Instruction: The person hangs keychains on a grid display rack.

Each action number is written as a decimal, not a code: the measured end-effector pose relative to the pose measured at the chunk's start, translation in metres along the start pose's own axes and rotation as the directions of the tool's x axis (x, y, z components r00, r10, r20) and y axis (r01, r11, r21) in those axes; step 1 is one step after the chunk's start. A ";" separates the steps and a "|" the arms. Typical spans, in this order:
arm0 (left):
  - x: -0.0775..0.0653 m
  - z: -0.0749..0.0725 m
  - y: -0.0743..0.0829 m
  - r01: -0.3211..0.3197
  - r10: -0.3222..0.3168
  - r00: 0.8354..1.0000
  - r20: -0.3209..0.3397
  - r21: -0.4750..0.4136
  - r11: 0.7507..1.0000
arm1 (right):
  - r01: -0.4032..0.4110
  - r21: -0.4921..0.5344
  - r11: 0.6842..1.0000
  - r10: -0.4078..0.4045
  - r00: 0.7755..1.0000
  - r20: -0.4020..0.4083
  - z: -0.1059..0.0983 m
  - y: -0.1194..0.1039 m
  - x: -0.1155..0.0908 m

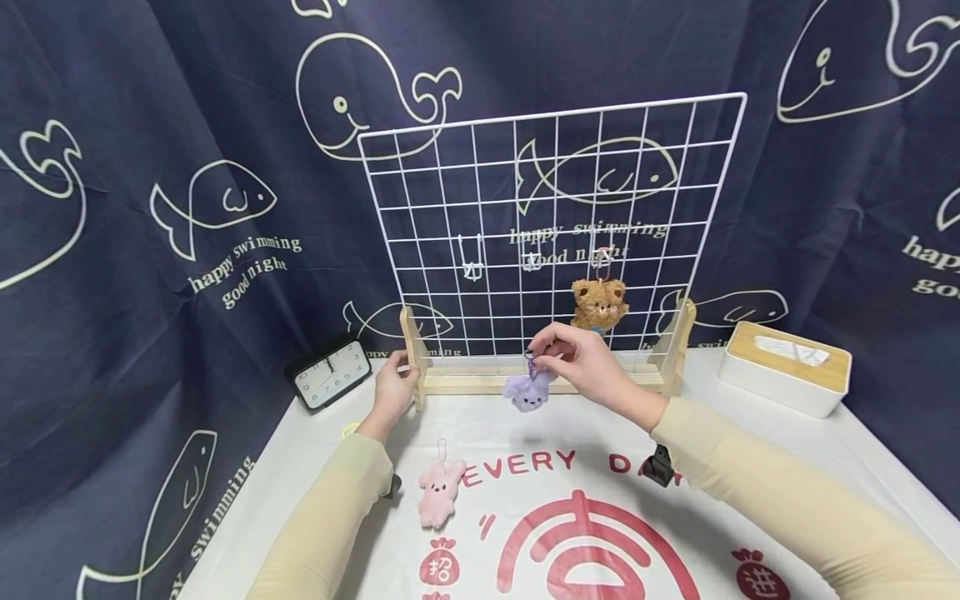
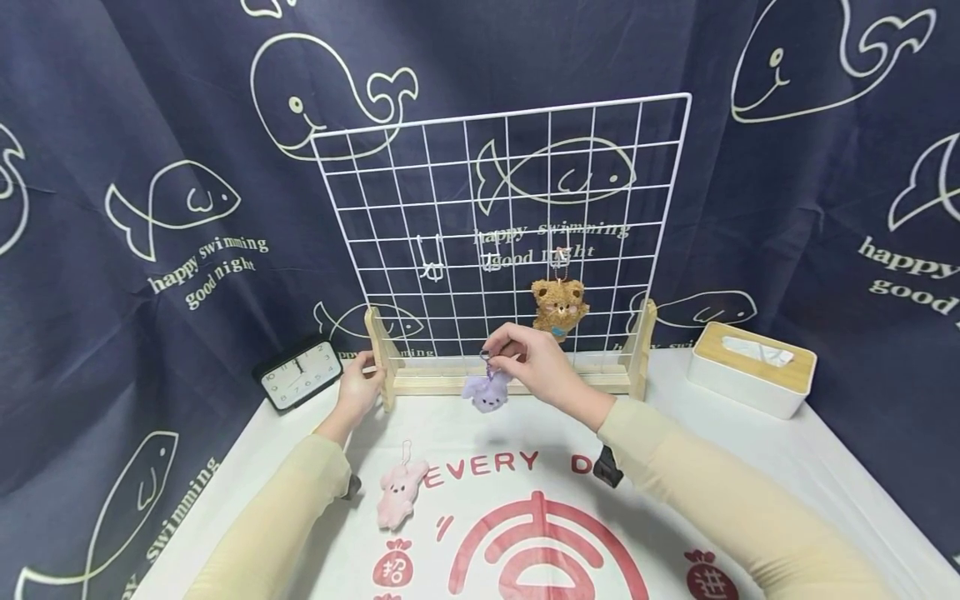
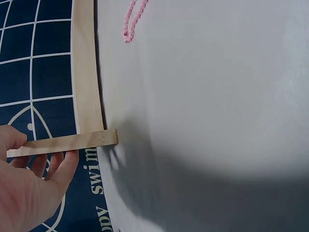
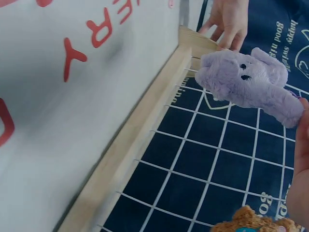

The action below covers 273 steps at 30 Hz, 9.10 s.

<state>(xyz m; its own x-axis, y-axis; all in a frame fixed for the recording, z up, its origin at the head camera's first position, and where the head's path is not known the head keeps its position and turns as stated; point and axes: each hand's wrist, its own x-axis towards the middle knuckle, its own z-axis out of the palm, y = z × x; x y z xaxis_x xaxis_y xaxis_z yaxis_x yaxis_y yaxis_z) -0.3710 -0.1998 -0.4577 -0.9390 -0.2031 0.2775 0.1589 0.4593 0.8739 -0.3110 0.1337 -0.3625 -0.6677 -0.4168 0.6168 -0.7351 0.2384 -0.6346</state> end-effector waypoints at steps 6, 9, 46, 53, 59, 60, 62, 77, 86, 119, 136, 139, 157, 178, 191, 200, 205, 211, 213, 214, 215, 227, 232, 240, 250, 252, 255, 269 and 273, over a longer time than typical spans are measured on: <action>0.001 -0.001 0.001 0.015 -0.015 1.000 0.012 0.012 1.000 | 0.007 0.000 1.000 -0.007 1.000 -0.012 -0.004 -0.005 0.007; 0.001 -0.001 0.001 0.032 -0.033 0.999 0.024 0.022 0.999 | 0.010 -0.007 1.000 -0.010 1.000 -0.027 -0.004 -0.007 0.010; 0.000 -0.001 -0.001 0.059 -0.059 0.997 0.039 0.008 0.998 | -0.011 0.184 0.983 0.040 0.987 -0.157 -0.027 -0.029 0.059; 0.001 -0.001 -0.003 0.033 -0.033 0.999 0.023 0.004 0.999 | -0.026 0.157 0.987 0.060 0.974 -0.218 -0.028 -0.026 0.066; 0.001 -0.001 -0.002 0.037 -0.038 0.999 0.029 0.004 0.999 | -0.042 0.178 0.983 0.085 0.967 -0.241 -0.030 -0.023 0.069; 0.001 -0.001 -0.001 0.039 -0.039 0.999 0.030 0.004 0.999 | -0.045 0.185 0.982 0.090 0.966 -0.244 -0.030 -0.023 0.069; 0.001 0.000 -0.001 0.038 -0.038 0.999 0.031 0.005 0.999 | -0.052 0.208 0.977 0.104 0.963 -0.250 -0.030 -0.023 0.071; 0.002 -0.001 -0.002 0.038 -0.038 0.999 0.029 0.002 0.999 | -0.065 0.227 0.972 0.136 0.939 -0.314 -0.025 -0.020 0.081; 0.002 -0.002 -0.001 0.044 -0.044 0.998 0.042 -0.004 0.999 | -0.097 0.199 0.975 0.159 0.934 -0.320 -0.025 -0.014 0.083; 0.002 -0.001 -0.005 -0.009 0.008 1.000 0.018 0.013 1.000 | -0.170 0.071 0.983 0.183 0.844 -0.504 -0.014 -0.006 0.097; -0.002 -0.001 -0.004 -0.008 0.007 1.000 0.021 0.021 1.000 | 0.021 -0.031 0.999 -0.035 0.842 -0.538 0.000 -0.018 0.077; -0.002 -0.001 -0.002 -0.007 0.007 1.000 0.023 0.017 1.000 | 0.100 -0.013 0.995 -0.092 0.850 -0.518 0.009 -0.022 0.072; 0.001 -0.001 -0.005 -0.007 0.007 1.000 0.019 0.020 1.000 | 0.011 0.032 0.999 -0.008 0.997 -0.072 0.083 -0.016 0.030; 0.002 -0.002 -0.004 -0.022 0.021 0.999 0.024 0.031 0.999 | -0.213 -0.023 0.977 0.214 0.963 0.161 0.148 0.020 -0.005; -0.003 -0.003 -0.001 -0.021 0.020 0.999 0.026 0.034 0.999 | -0.319 -0.058 0.946 0.324 0.921 0.218 0.172 0.035 -0.014; 0.002 -0.003 -0.004 -0.022 0.022 1.000 0.015 0.040 0.999 | -0.334 -0.097 0.938 0.348 0.902 0.256 0.184 0.037 -0.009; 0.002 -0.006 -0.002 -0.023 0.023 1.000 0.004 0.025 0.999 | -0.378 -0.150 0.914 0.406 0.870 0.280 0.192 0.042 -0.004; 0.001 -0.003 0.001 -0.014 0.013 1.000 0.021 0.027 1.000 | -0.376 -0.220 0.900 0.426 0.867 0.258 0.194 0.050 -0.001; 0.000 -0.003 0.000 -0.007 0.006 1.000 0.027 0.021 1.000 | -0.372 -0.241 0.896 0.429 0.866 0.257 0.194 0.051 -0.002; 0.000 -0.002 0.000 -0.004 0.004 1.000 0.025 0.019 1.000 | -0.368 -0.250 0.896 0.428 0.866 0.259 0.195 0.051 -0.001; 0.000 -0.003 0.000 -0.007 0.007 1.000 0.023 0.019 1.000 | -0.363 -0.257 0.896 0.426 0.867 0.259 0.196 0.051 -0.001; 0.000 -0.001 -0.003 -0.027 0.026 1.000 0.017 0.028 0.999 | -0.341 -0.375 0.862 0.447 0.860 0.245 0.201 0.049 0.002; -0.002 0.000 -0.001 -0.015 0.014 1.000 0.028 0.026 1.000 | -0.351 -0.394 0.849 0.467 0.848 0.251 0.202 0.049 0.002; -0.002 0.001 -0.003 -0.022 0.021 1.000 0.023 0.036 0.999 | -0.321 -0.444 0.836 0.472 0.834 0.286 0.202 0.040 0.002; 0.000 0.001 -0.004 -0.037 0.037 0.999 0.024 0.024 0.999 | -0.242 -0.453 0.858 0.413 0.850 0.328 0.198 0.031 0.002; -0.001 0.001 -0.003 -0.039 0.039 0.999 0.021 0.025 0.999 | -0.256 -0.411 0.875 0.402 0.858 0.321 0.197 0.031 0.001; -0.002 0.000 -0.002 -0.027 0.027 1.000 0.016 0.021 0.999 | -0.286 -0.342 0.895 0.395 0.864 0.312 0.196 0.032 0.001; -0.003 -0.002 0.000 0.024 -0.026 0.999 0.029 0.043 0.999 | -0.278 -0.116 0.953 0.301 0.890 0.341 0.195 0.039 0.004; -0.003 -0.002 0.000 0.022 -0.023 0.999 0.029 0.038 0.999 | -0.295 -0.074 0.952 0.303 0.898 0.317 0.194 0.035 0.004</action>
<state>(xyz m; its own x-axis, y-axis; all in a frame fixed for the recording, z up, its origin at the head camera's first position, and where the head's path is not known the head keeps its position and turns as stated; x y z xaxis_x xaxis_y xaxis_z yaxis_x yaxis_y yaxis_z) -0.3673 -0.2007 -0.4577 -0.9510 -0.1883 0.2455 0.1266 0.4872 0.8640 -0.3167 -0.0293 -0.4724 -0.7856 -0.5806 0.2139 -0.5116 0.4150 -0.7524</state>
